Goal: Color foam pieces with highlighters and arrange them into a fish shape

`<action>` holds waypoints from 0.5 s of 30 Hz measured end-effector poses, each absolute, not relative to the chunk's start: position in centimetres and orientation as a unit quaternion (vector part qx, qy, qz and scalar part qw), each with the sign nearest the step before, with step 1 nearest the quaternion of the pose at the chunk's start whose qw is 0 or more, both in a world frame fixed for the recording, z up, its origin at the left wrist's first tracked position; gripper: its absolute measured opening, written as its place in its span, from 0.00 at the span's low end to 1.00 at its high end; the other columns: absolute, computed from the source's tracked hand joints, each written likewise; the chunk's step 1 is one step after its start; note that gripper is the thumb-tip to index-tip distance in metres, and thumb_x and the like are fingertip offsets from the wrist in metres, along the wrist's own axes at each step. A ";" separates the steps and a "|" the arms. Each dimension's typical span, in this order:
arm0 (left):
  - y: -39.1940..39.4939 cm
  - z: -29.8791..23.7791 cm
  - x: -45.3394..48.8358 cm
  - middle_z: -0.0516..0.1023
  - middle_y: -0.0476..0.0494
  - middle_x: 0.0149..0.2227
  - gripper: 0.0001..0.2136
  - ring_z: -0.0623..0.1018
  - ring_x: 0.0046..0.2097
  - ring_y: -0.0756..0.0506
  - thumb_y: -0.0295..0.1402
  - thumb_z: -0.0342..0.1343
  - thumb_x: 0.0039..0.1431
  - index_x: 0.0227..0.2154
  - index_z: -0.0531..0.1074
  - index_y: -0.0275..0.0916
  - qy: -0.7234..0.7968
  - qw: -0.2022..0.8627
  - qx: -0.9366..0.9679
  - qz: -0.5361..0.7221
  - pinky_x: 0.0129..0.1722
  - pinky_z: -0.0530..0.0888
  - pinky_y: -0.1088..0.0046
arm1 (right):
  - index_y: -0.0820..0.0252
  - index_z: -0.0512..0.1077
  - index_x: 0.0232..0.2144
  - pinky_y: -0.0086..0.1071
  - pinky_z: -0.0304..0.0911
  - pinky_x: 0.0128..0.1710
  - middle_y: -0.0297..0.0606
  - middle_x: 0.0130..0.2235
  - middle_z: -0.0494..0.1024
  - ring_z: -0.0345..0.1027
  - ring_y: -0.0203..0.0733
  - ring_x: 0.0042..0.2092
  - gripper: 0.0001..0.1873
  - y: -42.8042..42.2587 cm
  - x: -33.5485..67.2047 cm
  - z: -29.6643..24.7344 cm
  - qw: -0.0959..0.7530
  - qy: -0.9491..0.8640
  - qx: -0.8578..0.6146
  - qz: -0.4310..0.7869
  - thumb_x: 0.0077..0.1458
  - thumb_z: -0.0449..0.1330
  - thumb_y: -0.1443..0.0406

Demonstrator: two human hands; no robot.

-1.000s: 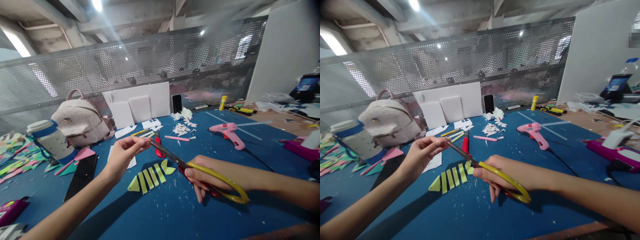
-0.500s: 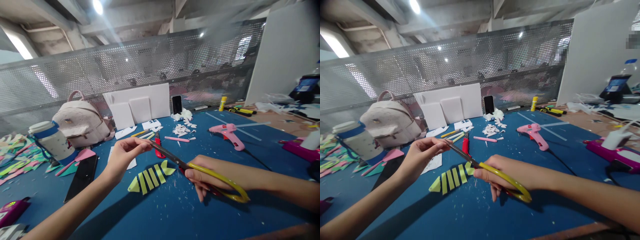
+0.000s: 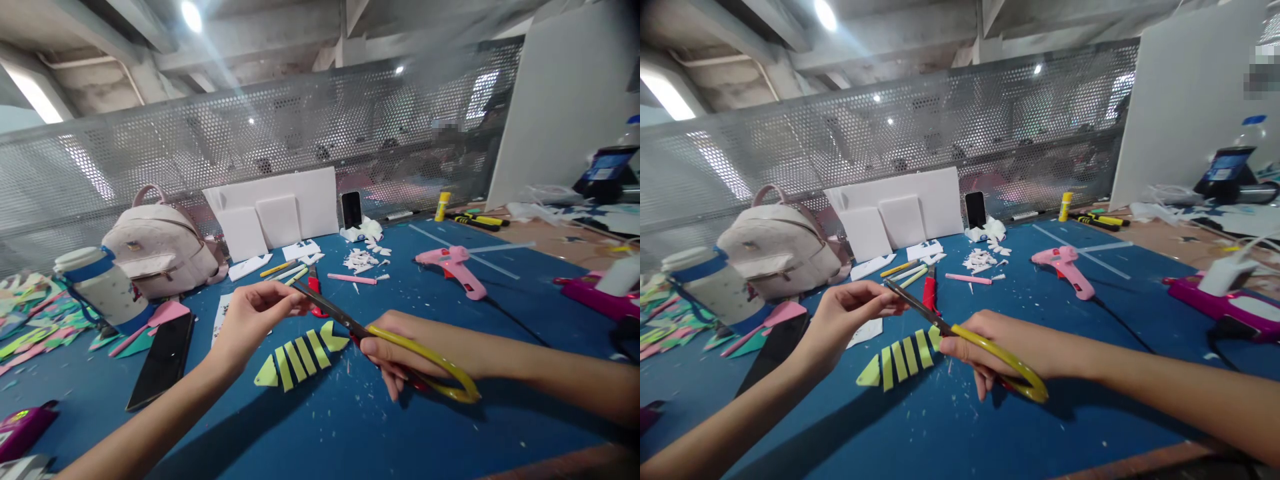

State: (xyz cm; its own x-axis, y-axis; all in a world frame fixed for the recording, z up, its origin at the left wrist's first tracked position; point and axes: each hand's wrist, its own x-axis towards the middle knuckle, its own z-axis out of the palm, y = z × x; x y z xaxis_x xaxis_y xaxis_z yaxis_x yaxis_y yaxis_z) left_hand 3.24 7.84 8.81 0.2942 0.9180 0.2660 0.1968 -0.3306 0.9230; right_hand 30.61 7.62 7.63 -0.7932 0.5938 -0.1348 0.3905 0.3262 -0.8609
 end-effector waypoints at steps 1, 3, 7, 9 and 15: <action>7.8 8.9 3.2 0.80 0.46 0.39 0.11 0.81 0.41 0.46 0.39 0.60 0.68 0.39 0.75 0.35 0.403 0.410 0.692 0.436 0.46 0.79 0.62 | 0.63 0.69 0.21 0.28 0.63 0.26 0.49 0.24 0.80 0.69 0.36 0.23 0.40 7.6 30.5 7.6 0.104 -0.806 -0.303 0.498 0.64 0.46 0.35; 7.7 9.0 3.2 0.80 0.47 0.38 0.10 0.81 0.40 0.47 0.39 0.60 0.68 0.38 0.75 0.35 0.398 0.399 0.699 0.440 0.44 0.79 0.63 | 0.63 0.69 0.21 0.28 0.63 0.25 0.47 0.23 0.79 0.68 0.35 0.23 0.41 7.6 30.4 7.5 0.104 -0.802 -0.303 0.505 0.63 0.46 0.35; 7.6 9.0 3.0 0.79 0.48 0.36 0.10 0.80 0.37 0.48 0.38 0.61 0.68 0.36 0.75 0.35 0.393 0.390 0.704 0.446 0.42 0.79 0.66 | 0.63 0.70 0.21 0.28 0.62 0.24 0.45 0.23 0.78 0.67 0.35 0.22 0.41 7.7 30.3 7.4 0.104 -0.799 -0.303 0.510 0.63 0.46 0.34; 7.7 8.9 2.9 0.79 0.48 0.36 0.10 0.80 0.37 0.48 0.38 0.60 0.68 0.37 0.75 0.35 0.392 0.401 0.698 0.445 0.42 0.79 0.66 | 0.63 0.70 0.22 0.27 0.62 0.22 0.44 0.22 0.78 0.66 0.34 0.21 0.41 7.7 30.2 7.3 0.106 -0.796 -0.304 0.513 0.63 0.46 0.34; 8.0 8.5 2.6 0.79 0.47 0.38 0.10 0.81 0.38 0.48 0.39 0.59 0.69 0.38 0.74 0.36 0.393 0.459 0.670 0.432 0.42 0.80 0.65 | 0.60 0.64 0.21 0.27 0.62 0.23 0.40 0.19 0.74 0.68 0.35 0.22 0.40 7.6 29.6 7.4 0.121 -0.783 -0.301 0.530 0.60 0.46 0.32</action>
State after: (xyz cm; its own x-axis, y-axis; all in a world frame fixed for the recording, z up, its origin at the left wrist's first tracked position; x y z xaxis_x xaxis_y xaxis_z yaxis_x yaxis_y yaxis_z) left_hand 2.63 8.02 8.47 0.3176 0.9227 0.2183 0.1298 -0.2704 0.9540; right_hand 29.65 7.59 7.39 -0.7892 0.6004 -0.1295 0.3437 0.2570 -0.9032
